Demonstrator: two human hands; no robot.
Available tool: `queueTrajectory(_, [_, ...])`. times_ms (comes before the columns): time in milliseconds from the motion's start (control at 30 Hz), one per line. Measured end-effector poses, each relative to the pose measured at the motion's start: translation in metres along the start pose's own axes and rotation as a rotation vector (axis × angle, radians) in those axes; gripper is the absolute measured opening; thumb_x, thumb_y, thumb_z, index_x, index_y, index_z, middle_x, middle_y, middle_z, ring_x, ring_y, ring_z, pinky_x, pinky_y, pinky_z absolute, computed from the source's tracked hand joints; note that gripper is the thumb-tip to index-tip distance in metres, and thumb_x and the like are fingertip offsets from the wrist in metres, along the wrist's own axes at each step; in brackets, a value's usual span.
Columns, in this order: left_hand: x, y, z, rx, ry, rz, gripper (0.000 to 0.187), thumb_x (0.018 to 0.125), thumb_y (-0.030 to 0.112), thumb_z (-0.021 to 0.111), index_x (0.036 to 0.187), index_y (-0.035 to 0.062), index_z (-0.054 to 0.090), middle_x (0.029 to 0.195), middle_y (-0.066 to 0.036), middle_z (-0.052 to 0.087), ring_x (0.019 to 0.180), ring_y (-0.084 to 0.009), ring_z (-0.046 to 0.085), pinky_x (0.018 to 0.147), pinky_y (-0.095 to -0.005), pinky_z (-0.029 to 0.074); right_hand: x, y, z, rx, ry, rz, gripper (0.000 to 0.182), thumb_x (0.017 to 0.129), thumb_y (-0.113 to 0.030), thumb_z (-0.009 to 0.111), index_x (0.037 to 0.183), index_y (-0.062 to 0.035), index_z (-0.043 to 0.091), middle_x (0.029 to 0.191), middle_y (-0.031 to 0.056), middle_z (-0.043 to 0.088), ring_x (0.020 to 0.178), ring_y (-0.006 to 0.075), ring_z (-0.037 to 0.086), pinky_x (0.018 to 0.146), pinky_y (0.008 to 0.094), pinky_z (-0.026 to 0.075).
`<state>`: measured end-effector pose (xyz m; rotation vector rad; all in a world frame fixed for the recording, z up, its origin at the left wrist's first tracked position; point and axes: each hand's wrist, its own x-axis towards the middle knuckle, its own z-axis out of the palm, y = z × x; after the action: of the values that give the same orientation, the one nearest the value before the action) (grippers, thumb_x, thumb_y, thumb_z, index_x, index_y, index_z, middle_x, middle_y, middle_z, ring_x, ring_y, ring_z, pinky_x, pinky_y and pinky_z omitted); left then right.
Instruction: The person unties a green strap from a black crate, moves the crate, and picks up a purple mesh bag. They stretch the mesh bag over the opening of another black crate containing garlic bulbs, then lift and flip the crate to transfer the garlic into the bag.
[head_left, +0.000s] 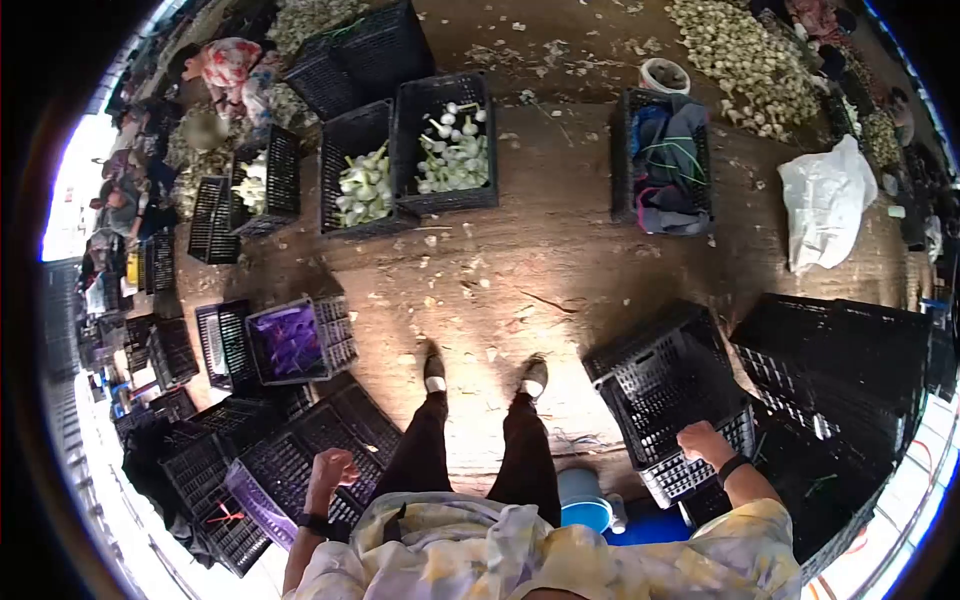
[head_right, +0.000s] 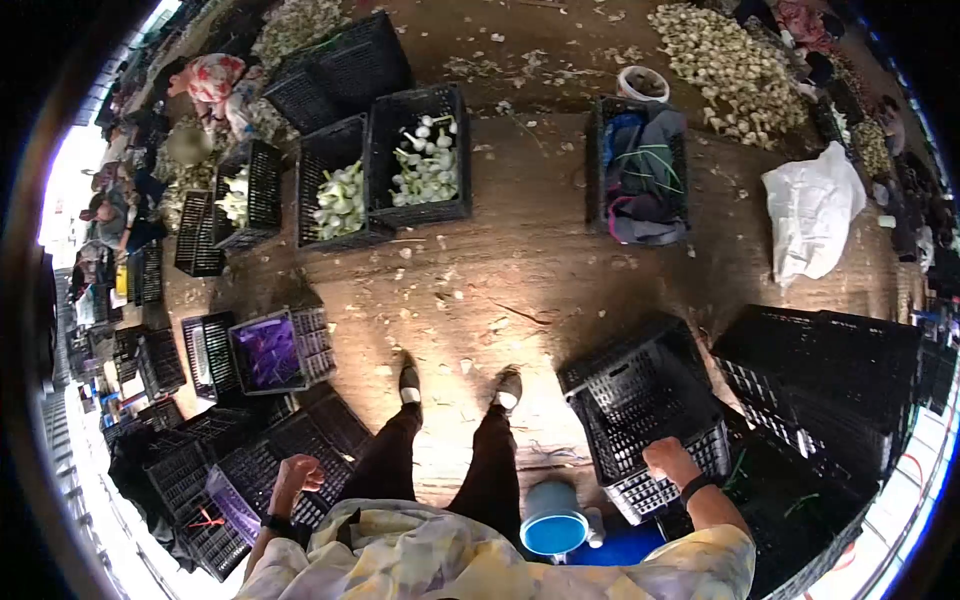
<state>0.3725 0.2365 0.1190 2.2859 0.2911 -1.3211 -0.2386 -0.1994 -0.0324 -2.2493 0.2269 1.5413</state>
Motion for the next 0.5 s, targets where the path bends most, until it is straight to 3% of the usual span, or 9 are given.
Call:
queueTrajectory(100, [0.015, -0.024, 0.001, 0.005, -0.043, -0.040, 0.018, 0.083, 0.019, 0.056, 0.086, 0.0009, 0.059, 0.068, -0.009, 0.061, 0.055, -0.0173, 0.062, 0.048, -0.0308, 0.053, -0.129, -0.023, -0.054, 0.191, 0.526, -0.200, 0.011, 0.070, -0.019, 0.058, 0.079, -0.0131, 0.055, 0.075, 0.0018, 0.051, 0.083, 0.0215, 0.054, 0.076, 0.0371, 0.040])
queueTrajectory(133, [0.020, -0.029, 0.002, -0.051, -0.081, -0.034, 0.018, 0.083, 0.019, 0.056, 0.085, 0.0009, 0.059, 0.066, -0.009, 0.061, 0.054, -0.0173, 0.061, 0.047, -0.0312, 0.053, -0.166, -0.038, -0.111, 0.166, 0.299, -0.096, 0.015, 0.071, -0.018, 0.058, 0.085, -0.0126, 0.058, 0.081, 0.0031, 0.054, 0.087, 0.0207, 0.055, 0.078, 0.0357, 0.040])
queueTrajectory(200, [0.044, -0.041, 0.006, -0.037, -0.096, -0.052, 0.018, 0.083, 0.018, 0.054, 0.084, 0.0007, 0.059, 0.064, -0.009, 0.060, 0.053, -0.0179, 0.061, 0.045, -0.0319, 0.053, -0.216, -0.046, -0.186, 0.152, 0.243, -0.057, 0.020, 0.072, -0.015, 0.057, 0.091, -0.0120, 0.061, 0.087, 0.0049, 0.059, 0.091, 0.0212, 0.057, 0.082, 0.0359, 0.042])
queueTrajectory(267, [0.049, -0.017, 0.017, -0.044, -0.075, -0.033, 0.019, 0.082, 0.018, 0.053, 0.082, -0.0003, 0.059, 0.064, -0.010, 0.059, 0.052, -0.0182, 0.060, 0.045, -0.0305, 0.052, -0.249, -0.043, -0.247, 0.242, 0.356, -0.096, 0.030, 0.072, -0.014, 0.056, 0.100, -0.0096, 0.063, 0.090, 0.0060, 0.063, 0.092, 0.0231, 0.059, 0.085, 0.0368, 0.044])
queueTrajectory(300, [0.055, -0.010, 0.021, -0.071, -0.069, -0.009, 0.020, 0.081, 0.018, 0.052, 0.083, -0.0004, 0.059, 0.064, -0.009, 0.059, 0.053, -0.0182, 0.060, 0.046, -0.0302, 0.051, -0.257, -0.054, -0.306, 0.267, 0.231, -0.087, 0.034, 0.068, -0.008, 0.055, 0.102, -0.0037, 0.063, 0.084, 0.0121, 0.064, 0.090, 0.0283, 0.059, 0.077, 0.0425, 0.044])
queueTrajectory(400, [0.078, 0.025, 0.026, -0.145, -0.079, 0.039, 0.022, 0.080, 0.019, 0.051, 0.083, -0.0007, 0.059, 0.066, -0.009, 0.059, 0.055, -0.0184, 0.060, 0.049, -0.0300, 0.051, -0.251, -0.075, -0.415, 0.160, 0.083, -0.039, 0.039, 0.069, -0.009, 0.055, 0.107, -0.0023, 0.061, 0.085, 0.0142, 0.064, 0.090, 0.0287, 0.060, 0.077, 0.0448, 0.044])
queueTrajectory(433, [0.086, 0.035, 0.026, -0.161, -0.102, 0.067, 0.023, 0.080, 0.020, 0.050, 0.083, -0.0008, 0.059, 0.067, -0.009, 0.059, 0.056, -0.0185, 0.060, 0.050, -0.0302, 0.051, -0.242, -0.081, -0.443, 0.132, 0.035, -0.006, 0.031, 0.073, -0.020, 0.058, 0.102, -0.0096, 0.063, 0.085, 0.0063, 0.064, 0.089, 0.0252, 0.059, 0.082, 0.0370, 0.043])
queueTrajectory(467, [0.097, 0.043, 0.023, -0.217, -0.107, 0.069, 0.024, 0.079, 0.020, 0.051, 0.084, -0.0013, 0.059, 0.069, -0.011, 0.060, 0.057, -0.0190, 0.061, 0.052, -0.0316, 0.051, -0.231, -0.087, -0.460, 0.111, 0.038, -0.006, 0.031, 0.073, -0.020, 0.058, 0.102, -0.0096, 0.063, 0.085, 0.0063, 0.064, 0.089, 0.0252, 0.059, 0.082, 0.0370, 0.043])
queueTrajectory(500, [0.113, 0.049, 0.019, -0.255, -0.134, 0.086, 0.024, 0.079, 0.021, 0.051, 0.085, -0.0016, 0.059, 0.070, -0.011, 0.060, 0.058, -0.0193, 0.061, 0.052, -0.0321, 0.051, -0.216, -0.090, -0.474, 0.063, 0.171, -0.076, 0.031, 0.073, -0.020, 0.058, 0.102, -0.0107, 0.062, 0.083, 0.0063, 0.063, 0.087, 0.0249, 0.058, 0.079, 0.0369, 0.043])
